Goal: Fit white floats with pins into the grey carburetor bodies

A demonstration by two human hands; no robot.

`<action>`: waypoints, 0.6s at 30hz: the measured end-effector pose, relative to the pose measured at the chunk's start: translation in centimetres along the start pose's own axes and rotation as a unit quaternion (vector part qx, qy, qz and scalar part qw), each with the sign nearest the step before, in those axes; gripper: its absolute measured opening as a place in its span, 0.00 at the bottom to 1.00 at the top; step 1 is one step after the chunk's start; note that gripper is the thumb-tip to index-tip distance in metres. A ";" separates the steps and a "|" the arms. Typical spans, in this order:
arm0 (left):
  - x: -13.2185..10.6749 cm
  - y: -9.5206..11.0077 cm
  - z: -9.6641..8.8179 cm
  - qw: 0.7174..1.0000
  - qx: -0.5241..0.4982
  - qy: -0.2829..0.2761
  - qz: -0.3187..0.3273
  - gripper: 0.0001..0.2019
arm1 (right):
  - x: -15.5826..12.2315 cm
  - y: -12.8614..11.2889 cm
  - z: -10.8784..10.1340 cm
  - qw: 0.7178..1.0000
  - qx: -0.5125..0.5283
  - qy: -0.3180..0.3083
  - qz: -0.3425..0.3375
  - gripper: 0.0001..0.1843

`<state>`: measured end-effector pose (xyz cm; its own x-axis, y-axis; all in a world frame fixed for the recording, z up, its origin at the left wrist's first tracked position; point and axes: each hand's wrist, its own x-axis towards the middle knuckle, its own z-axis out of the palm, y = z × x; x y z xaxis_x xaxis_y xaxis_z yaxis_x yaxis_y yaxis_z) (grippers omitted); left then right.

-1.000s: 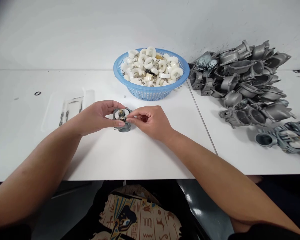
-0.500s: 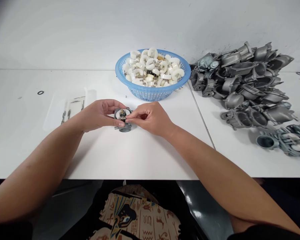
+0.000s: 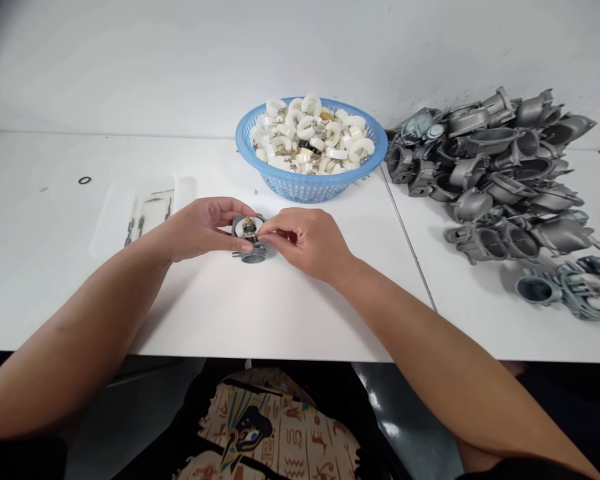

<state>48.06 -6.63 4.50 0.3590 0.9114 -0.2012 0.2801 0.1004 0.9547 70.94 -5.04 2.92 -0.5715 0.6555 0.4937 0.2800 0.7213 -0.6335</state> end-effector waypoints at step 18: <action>-0.1 0.1 0.1 1.000 0.018 0.002 0.009 0.28 | -0.3 0.4 0.9 0.994 -0.093 0.032 -0.057 0.08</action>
<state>48.12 -6.75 4.65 0.3599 0.9147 -0.1838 0.3060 0.0703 0.9494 70.56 -5.18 2.01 -0.5597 0.5757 0.5960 0.3576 0.8166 -0.4530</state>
